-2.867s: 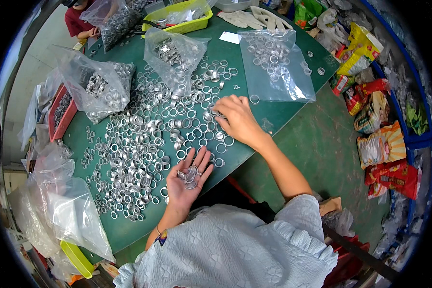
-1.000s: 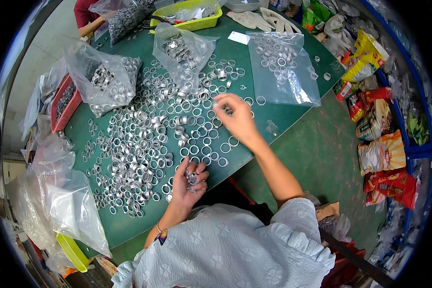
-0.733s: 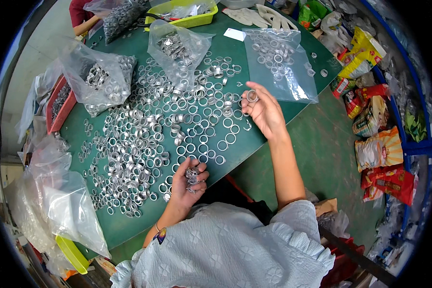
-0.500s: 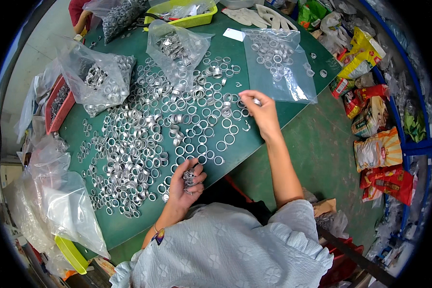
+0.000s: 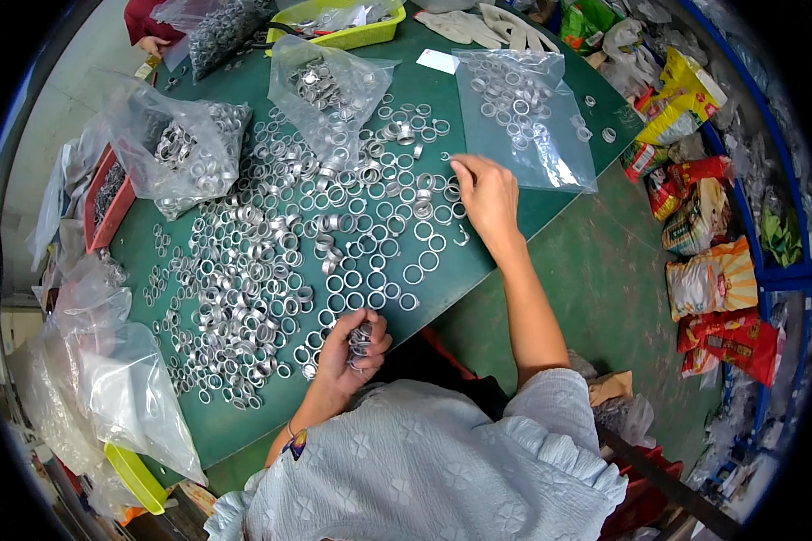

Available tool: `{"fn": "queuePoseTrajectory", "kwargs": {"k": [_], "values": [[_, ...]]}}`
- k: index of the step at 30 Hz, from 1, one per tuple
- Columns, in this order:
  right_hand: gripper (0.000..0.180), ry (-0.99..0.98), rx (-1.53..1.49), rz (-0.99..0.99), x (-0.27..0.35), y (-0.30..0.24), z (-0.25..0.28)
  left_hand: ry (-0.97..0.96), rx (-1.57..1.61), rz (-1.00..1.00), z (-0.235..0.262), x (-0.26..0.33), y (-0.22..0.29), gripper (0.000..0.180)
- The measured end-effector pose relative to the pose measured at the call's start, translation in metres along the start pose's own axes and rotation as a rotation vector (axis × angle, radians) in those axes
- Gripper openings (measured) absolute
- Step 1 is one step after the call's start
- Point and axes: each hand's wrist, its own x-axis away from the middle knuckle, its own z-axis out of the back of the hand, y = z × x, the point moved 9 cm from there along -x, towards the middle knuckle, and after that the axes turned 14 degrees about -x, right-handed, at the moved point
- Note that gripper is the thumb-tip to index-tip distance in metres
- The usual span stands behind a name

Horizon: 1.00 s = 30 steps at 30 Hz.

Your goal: The person picks up small metal rings one by one from a pile on the table, holding them between their fingers to check them before placing them into a separate group or into a hand.

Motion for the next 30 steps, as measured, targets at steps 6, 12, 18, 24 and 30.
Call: {"fn": "queuePoseTrajectory", "kwargs": {"k": [6, 12, 18, 24, 30], "values": [[0.021, -0.398, 0.089, 0.088, -0.003, -0.015, -0.035, 0.024, -0.015, 0.011, 0.002, 0.000, 0.000, 0.021], [0.008, -0.356, 0.010, 0.214, -0.005, -0.013, -0.033, 0.044, -0.012, 0.020, 0.001, -0.001, -0.001, 0.021], [0.023, -0.451, -0.824, -0.445, 0.016, -0.007, -0.037, 0.070, 0.002, 0.008, 0.003, -0.001, 0.000, 0.020], [0.017, -0.430, -0.749, -0.377, 0.027, 0.001, -0.040, 0.048, -0.001, 0.005, 0.001, -0.002, -0.003, 0.022], [0.020, -0.309, -0.203, -0.029, 0.023, -0.029, -0.025, 0.038, -0.119, 0.005, 0.001, 0.001, -0.006, 0.026]]}}
